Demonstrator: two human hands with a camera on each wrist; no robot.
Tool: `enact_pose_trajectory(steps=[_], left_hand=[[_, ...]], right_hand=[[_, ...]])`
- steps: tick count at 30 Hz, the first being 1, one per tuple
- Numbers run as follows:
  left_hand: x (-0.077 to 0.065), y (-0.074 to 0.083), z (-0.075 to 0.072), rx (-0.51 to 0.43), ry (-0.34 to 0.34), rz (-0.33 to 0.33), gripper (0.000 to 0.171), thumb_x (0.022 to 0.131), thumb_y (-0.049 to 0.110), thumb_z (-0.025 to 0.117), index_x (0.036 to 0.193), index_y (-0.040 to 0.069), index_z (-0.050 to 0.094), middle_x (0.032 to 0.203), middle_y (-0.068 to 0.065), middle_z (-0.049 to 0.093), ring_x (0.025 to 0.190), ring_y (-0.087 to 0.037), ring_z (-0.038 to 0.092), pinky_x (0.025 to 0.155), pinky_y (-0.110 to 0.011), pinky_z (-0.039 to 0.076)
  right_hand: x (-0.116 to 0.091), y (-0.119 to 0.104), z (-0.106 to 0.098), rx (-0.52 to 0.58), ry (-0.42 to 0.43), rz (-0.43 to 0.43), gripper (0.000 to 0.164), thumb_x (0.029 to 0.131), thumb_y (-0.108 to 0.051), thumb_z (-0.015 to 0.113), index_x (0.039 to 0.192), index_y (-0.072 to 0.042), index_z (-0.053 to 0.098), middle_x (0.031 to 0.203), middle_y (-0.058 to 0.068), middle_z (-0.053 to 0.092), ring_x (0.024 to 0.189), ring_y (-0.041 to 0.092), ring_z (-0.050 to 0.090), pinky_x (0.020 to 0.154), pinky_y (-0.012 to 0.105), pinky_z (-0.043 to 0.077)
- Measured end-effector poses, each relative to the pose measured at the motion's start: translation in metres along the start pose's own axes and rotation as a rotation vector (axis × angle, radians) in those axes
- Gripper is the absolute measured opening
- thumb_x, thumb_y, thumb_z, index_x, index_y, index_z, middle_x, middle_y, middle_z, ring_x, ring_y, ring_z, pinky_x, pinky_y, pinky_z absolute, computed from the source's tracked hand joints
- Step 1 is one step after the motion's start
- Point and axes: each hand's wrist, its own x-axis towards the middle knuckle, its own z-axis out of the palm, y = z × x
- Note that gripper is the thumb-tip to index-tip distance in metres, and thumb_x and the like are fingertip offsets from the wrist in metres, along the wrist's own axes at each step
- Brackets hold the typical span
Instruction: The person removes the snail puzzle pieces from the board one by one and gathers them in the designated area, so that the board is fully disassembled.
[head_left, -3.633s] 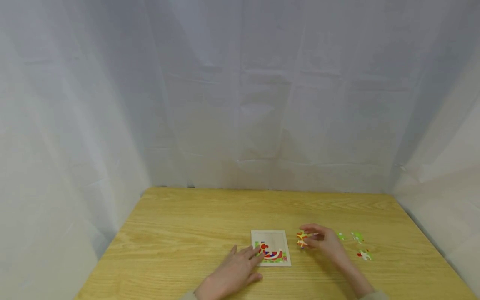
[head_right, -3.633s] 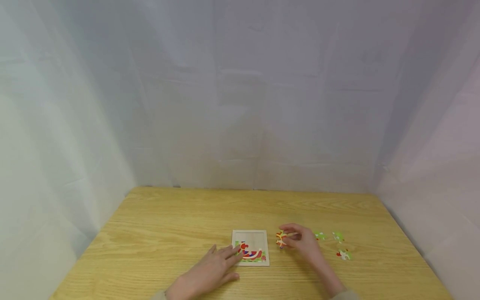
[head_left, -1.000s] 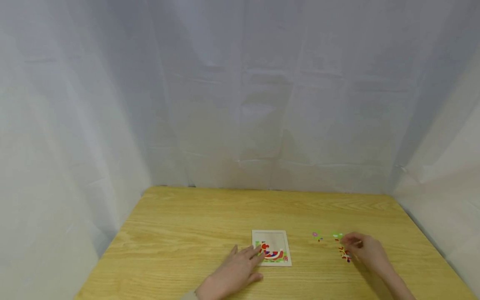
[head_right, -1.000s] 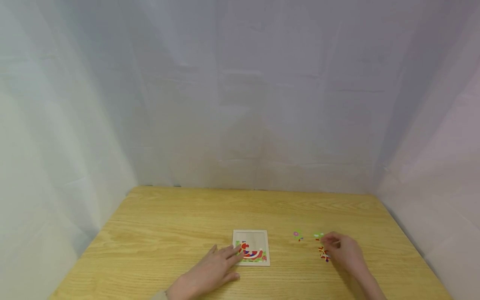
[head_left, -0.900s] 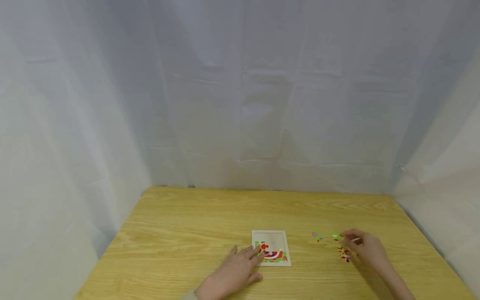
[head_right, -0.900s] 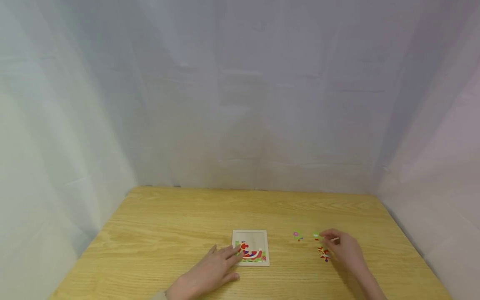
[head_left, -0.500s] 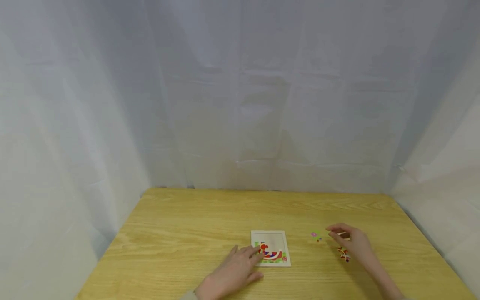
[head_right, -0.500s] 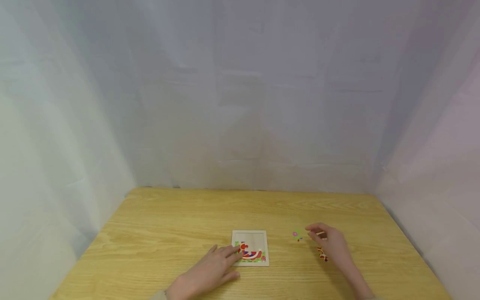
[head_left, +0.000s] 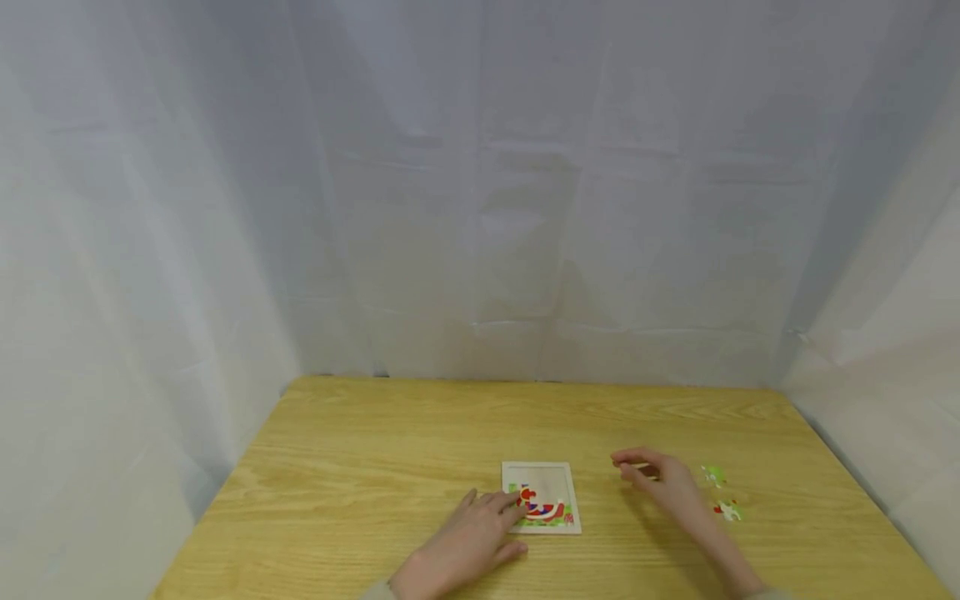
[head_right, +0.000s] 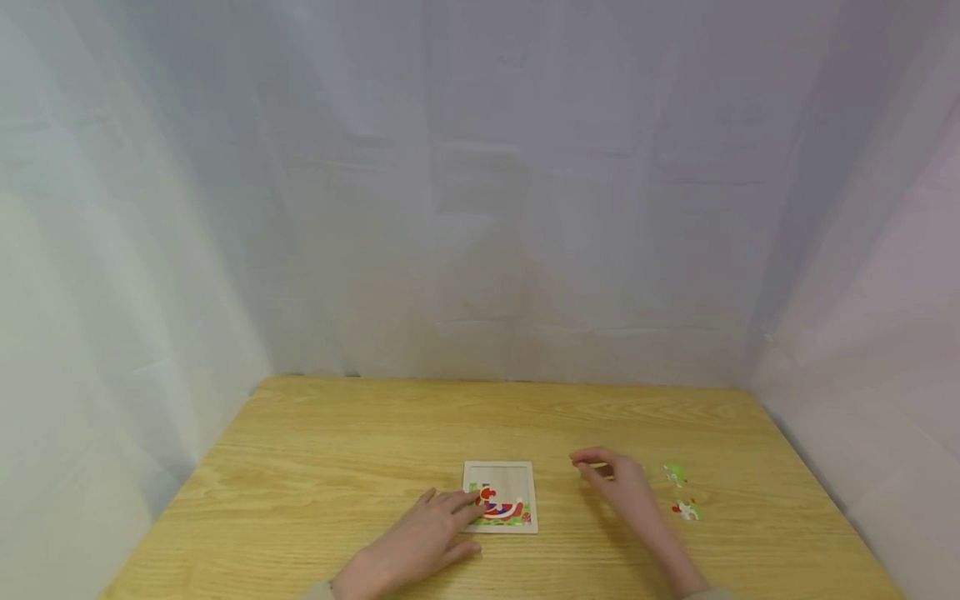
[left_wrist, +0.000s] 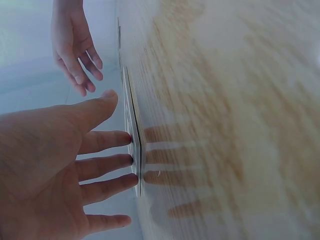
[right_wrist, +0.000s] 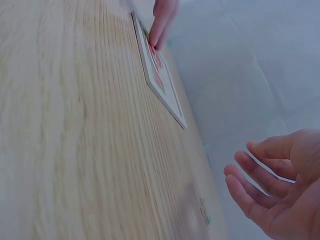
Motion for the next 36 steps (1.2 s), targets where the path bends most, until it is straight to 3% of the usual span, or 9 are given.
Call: enact_pose_trajectory(steps=[10, 19, 26, 32, 36], left_hand=[[-0.002, 0.0, -0.002, 0.008, 0.016, 0.006, 0.054, 0.099, 0.051, 0.057, 0.143, 0.019, 0.058, 0.149, -0.004, 0.054, 0.136, -0.022, 0.052, 0.11, -0.056, 0.042], [-0.01, 0.001, -0.002, -0.004, -0.028, 0.056, 0.057, 0.1, 0.051, 0.055, 0.146, 0.016, 0.055, 0.154, -0.003, 0.049, 0.14, -0.024, 0.048, 0.11, -0.056, 0.042], [-0.014, 0.0, 0.001, -0.03, -0.052, 0.055, 0.057, 0.1, 0.05, 0.056, 0.147, 0.018, 0.054, 0.157, 0.0, 0.045, 0.141, -0.023, 0.047, 0.109, -0.058, 0.043], [-0.017, 0.001, 0.001, -0.013, -0.033, 0.063, 0.057, 0.099, 0.051, 0.056, 0.146, 0.019, 0.056, 0.156, 0.001, 0.046, 0.14, -0.022, 0.048, 0.108, -0.06, 0.043], [-0.018, 0.002, 0.0, -0.007, -0.018, 0.075, 0.056, 0.099, 0.051, 0.055, 0.145, 0.018, 0.056, 0.156, 0.0, 0.047, 0.14, -0.023, 0.048, 0.107, -0.06, 0.043]], right_hand=[[0.008, -0.017, 0.026, 0.032, -0.058, -0.006, 0.023, 0.099, -0.016, 0.067, 0.119, -0.005, 0.073, 0.116, 0.012, 0.074, 0.095, 0.024, 0.073, 0.078, 0.023, 0.056], [0.018, -0.025, 0.051, 0.02, -0.12, -0.115, 0.023, 0.099, -0.014, 0.065, 0.117, -0.001, 0.073, 0.115, 0.015, 0.074, 0.095, 0.024, 0.073, 0.081, 0.024, 0.056], [0.027, -0.031, 0.069, 0.033, -0.184, -0.111, 0.025, 0.1, -0.014, 0.064, 0.119, -0.001, 0.071, 0.115, 0.015, 0.074, 0.097, 0.025, 0.072, 0.079, 0.022, 0.057], [0.031, -0.034, 0.081, 0.016, -0.235, -0.14, 0.024, 0.099, -0.016, 0.064, 0.117, -0.002, 0.072, 0.112, 0.014, 0.075, 0.097, 0.027, 0.071, 0.08, 0.022, 0.055], [0.033, -0.037, 0.088, 0.035, -0.279, -0.106, 0.024, 0.1, -0.015, 0.064, 0.118, -0.002, 0.072, 0.112, 0.015, 0.074, 0.097, 0.028, 0.071, 0.076, 0.023, 0.057]])
